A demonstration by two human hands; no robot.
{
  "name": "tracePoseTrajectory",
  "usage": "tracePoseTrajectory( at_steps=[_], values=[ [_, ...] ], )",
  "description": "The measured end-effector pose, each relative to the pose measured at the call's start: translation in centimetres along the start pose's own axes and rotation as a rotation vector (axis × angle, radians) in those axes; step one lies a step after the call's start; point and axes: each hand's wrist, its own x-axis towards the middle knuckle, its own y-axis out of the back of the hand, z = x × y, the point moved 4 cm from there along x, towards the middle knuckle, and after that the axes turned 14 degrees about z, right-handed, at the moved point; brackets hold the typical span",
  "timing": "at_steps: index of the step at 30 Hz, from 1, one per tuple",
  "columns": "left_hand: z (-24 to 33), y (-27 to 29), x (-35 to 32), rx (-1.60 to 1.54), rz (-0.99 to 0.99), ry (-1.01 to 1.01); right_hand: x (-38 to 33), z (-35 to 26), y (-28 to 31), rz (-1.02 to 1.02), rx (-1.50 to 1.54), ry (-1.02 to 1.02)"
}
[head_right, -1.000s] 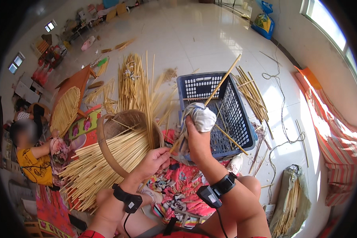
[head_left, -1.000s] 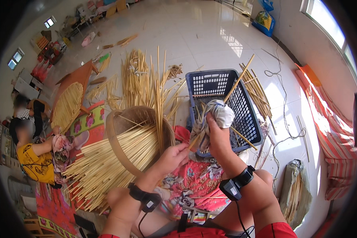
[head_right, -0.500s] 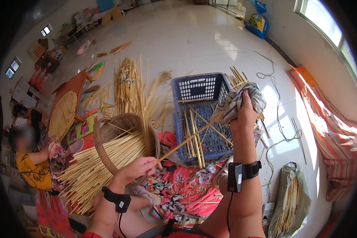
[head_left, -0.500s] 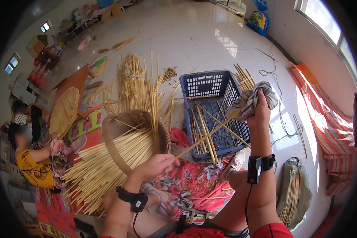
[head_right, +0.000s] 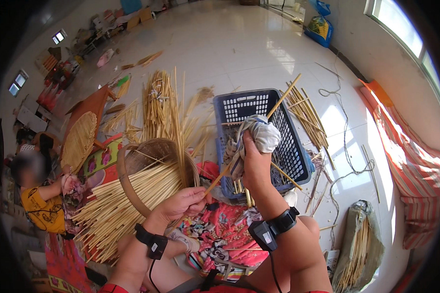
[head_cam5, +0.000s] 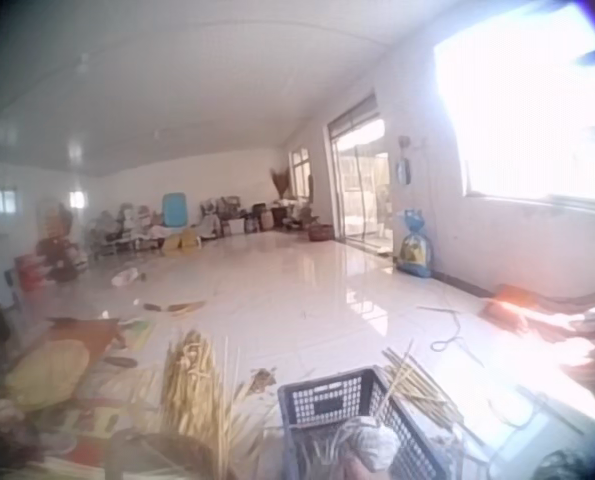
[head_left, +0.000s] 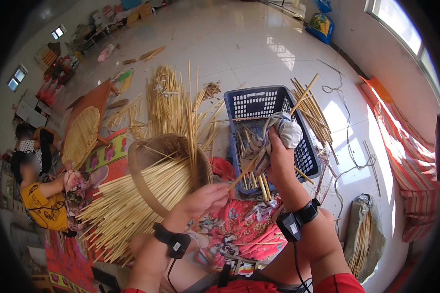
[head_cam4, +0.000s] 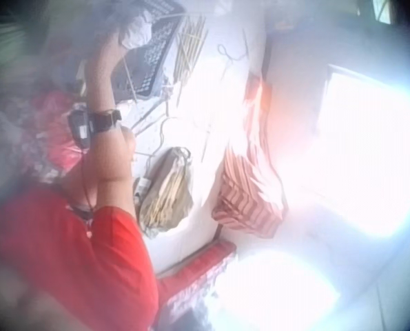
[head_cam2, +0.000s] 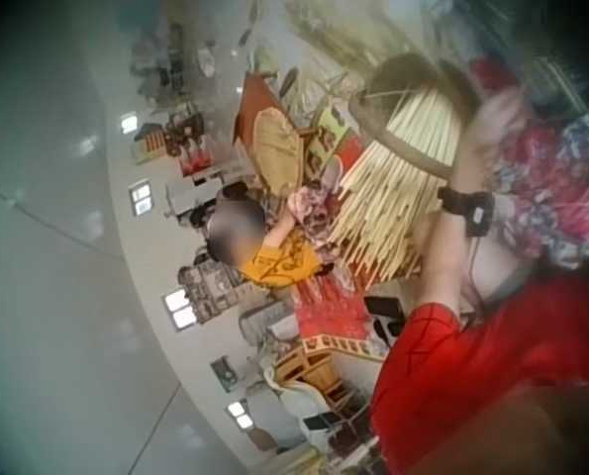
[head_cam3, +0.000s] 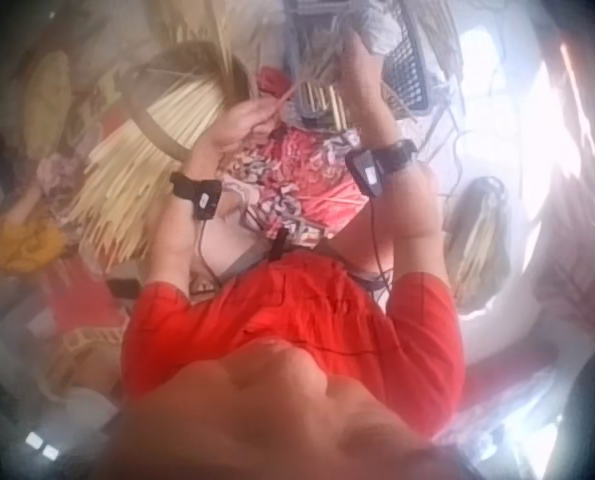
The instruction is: The person sits on the floor and wipes individual bamboo sticks with a cloth, then places them into a blue crate. Another person works nearby with similar sticks.
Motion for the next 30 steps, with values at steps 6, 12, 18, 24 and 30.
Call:
tracePoseTrajectory(
  at_steps=[6,12,18,24,30],
  values=[
    [0.3,-1.3,1.6,-0.041,0.091,-0.106,-2.2,3.7,-0.4,-0.079,-0.164,-0.016],
    [-0.3,1.2,0.6,0.382,0.312,-0.306,3.4,-2.0,0.9,0.108,-0.012,0.115],
    [1.3,2.0,-1.3,0.751,0.376,-0.410,5.5,-4.6,2.6,0.198,0.103,0.188],
    [1.3,0.5,-1.0,0.451,0.222,-0.371,1.8,0.4,0.4,0.040,0.001,0.018],
    [0.4,0.2,0.2,0.304,0.294,-0.294,-4.9,6.6,-0.9,-0.168,-0.310,0.029]
  ],
)
